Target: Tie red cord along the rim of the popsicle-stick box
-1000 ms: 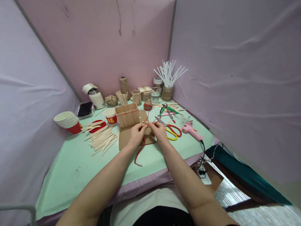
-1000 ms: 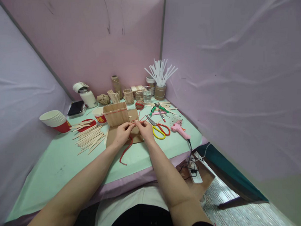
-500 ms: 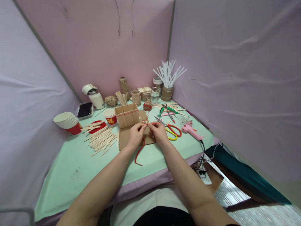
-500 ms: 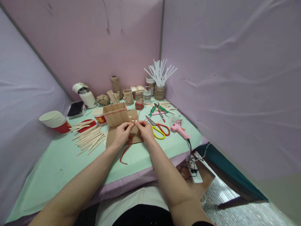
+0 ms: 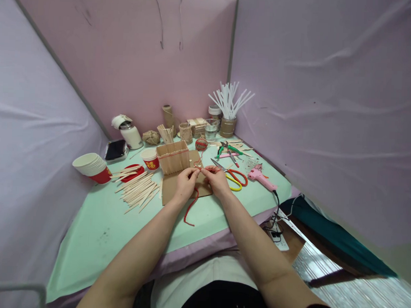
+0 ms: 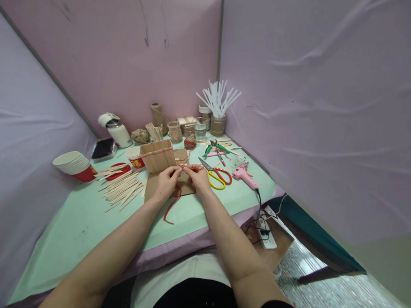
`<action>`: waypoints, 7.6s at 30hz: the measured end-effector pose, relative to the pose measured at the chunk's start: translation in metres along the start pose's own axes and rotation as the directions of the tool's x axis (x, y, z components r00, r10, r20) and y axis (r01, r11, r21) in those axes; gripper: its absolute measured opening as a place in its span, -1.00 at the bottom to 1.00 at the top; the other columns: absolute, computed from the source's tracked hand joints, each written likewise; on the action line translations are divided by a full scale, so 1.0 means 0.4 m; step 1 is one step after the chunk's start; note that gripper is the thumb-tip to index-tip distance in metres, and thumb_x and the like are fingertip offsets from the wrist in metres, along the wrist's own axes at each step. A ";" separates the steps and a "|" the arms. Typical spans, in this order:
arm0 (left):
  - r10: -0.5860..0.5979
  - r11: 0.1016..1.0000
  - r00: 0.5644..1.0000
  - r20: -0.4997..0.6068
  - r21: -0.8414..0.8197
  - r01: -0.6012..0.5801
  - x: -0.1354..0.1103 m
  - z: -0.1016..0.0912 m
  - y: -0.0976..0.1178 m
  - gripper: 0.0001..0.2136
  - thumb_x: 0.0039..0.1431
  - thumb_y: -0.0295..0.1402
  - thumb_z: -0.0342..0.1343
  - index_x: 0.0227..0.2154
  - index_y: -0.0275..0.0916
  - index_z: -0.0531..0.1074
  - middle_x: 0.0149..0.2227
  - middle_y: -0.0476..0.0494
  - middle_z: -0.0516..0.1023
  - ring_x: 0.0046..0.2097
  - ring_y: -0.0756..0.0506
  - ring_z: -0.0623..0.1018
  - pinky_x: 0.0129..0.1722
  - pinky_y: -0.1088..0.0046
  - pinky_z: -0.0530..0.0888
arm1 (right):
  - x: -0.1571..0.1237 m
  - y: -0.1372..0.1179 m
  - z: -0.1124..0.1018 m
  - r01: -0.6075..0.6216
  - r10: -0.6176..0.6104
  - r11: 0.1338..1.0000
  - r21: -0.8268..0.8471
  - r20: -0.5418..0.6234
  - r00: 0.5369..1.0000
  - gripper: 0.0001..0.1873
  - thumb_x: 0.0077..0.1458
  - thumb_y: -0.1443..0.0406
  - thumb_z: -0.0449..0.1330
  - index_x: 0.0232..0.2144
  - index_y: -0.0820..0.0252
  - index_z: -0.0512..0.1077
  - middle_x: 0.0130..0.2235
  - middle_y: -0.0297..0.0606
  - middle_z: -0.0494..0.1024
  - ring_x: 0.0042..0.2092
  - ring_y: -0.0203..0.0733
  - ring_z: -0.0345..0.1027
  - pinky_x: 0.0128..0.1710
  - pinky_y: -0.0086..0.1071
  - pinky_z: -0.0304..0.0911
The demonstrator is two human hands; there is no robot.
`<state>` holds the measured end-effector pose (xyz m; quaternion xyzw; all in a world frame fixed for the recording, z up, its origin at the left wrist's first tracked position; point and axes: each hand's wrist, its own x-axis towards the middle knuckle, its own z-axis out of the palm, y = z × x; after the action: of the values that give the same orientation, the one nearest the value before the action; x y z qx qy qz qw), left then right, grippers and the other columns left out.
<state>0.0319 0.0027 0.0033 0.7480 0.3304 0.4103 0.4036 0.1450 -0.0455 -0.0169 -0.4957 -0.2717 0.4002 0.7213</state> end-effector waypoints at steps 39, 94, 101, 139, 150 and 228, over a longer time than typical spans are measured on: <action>0.024 0.999 0.996 0.083 0.045 -0.028 0.000 0.009 -0.018 -0.79 0.07 -0.25 0.02 -0.42 -0.27 0.49 -0.37 -0.12 0.53 -0.30 -0.07 0.45 -0.25 0.44 0.34 | -0.006 -0.011 0.004 0.065 -0.067 0.997 -0.050 -0.033 0.997 -0.80 -0.26 0.21 0.23 -0.51 0.19 0.38 -0.50 -0.41 0.39 -0.51 -0.38 0.14 -0.58 -0.50 0.01; -0.128 0.754 0.880 0.457 -0.532 0.386 -0.015 0.005 0.019 -0.72 -0.09 -0.17 0.22 -0.48 -0.34 0.45 -0.63 0.07 0.18 -0.60 0.14 0.08 -0.61 0.57 -0.04 | 0.028 0.019 -0.047 0.255 -0.415 0.839 -0.481 -0.263 0.871 -0.81 -0.01 0.26 0.04 -0.46 0.20 0.43 -0.35 -0.24 0.47 -0.24 -0.17 0.30 -0.17 -0.29 0.17; 0.003 0.728 0.779 0.627 -0.536 0.428 -0.035 -0.012 0.049 -0.77 -0.08 -0.24 0.23 -0.54 -0.34 0.44 -0.53 -0.05 0.36 -0.54 0.12 0.20 -0.54 0.57 0.10 | 0.031 0.014 -0.055 0.269 -0.453 0.860 -0.434 -0.403 0.795 -0.78 0.01 0.23 0.00 -0.42 0.22 0.39 -0.34 -0.22 0.47 -0.25 -0.20 0.28 -0.20 -0.33 0.16; 0.016 1.000 0.998 -0.053 -0.024 -0.017 -0.007 0.001 0.008 -0.86 0.01 -0.40 0.05 -0.41 -0.27 0.50 -0.35 -0.14 0.55 -0.28 -0.06 0.47 -0.22 0.44 0.34 | -0.044 -0.022 0.016 0.497 -0.537 0.708 -0.502 0.074 0.840 -0.79 -0.07 0.18 0.20 -0.41 0.16 0.30 -0.29 -0.31 0.30 -0.45 -0.36 0.21 -0.42 -0.40 0.24; -0.036 0.999 0.999 0.007 -0.039 0.036 -0.003 0.001 0.009 -0.80 0.04 -0.26 0.03 -0.45 -0.28 0.47 -0.40 -0.10 0.52 -0.34 -0.05 0.43 -0.30 0.48 0.30 | -0.041 -0.029 0.006 0.557 -0.566 0.664 -0.499 0.152 0.810 -0.87 0.08 0.29 0.05 -0.39 0.14 0.40 -0.27 -0.22 0.41 -0.19 -0.19 0.30 -0.24 -0.32 0.27; -0.034 0.998 0.998 0.057 -0.050 0.036 -0.012 0.004 0.031 -0.76 0.00 -0.22 0.09 -0.51 -0.31 0.52 -0.48 -0.10 0.54 -0.40 -0.04 0.45 -0.40 0.50 0.34 | -0.012 -0.011 -0.005 0.266 -0.271 0.952 -0.148 -0.011 0.963 -0.74 -0.12 0.11 0.23 -0.44 0.18 0.43 -0.47 -0.35 0.45 -0.43 -0.30 0.25 -0.47 -0.45 0.15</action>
<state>0.0331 -0.0072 0.0119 0.7428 0.3215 0.3903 0.4388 0.1455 -0.0516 -0.0135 -0.5114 -0.3537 0.2698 0.7353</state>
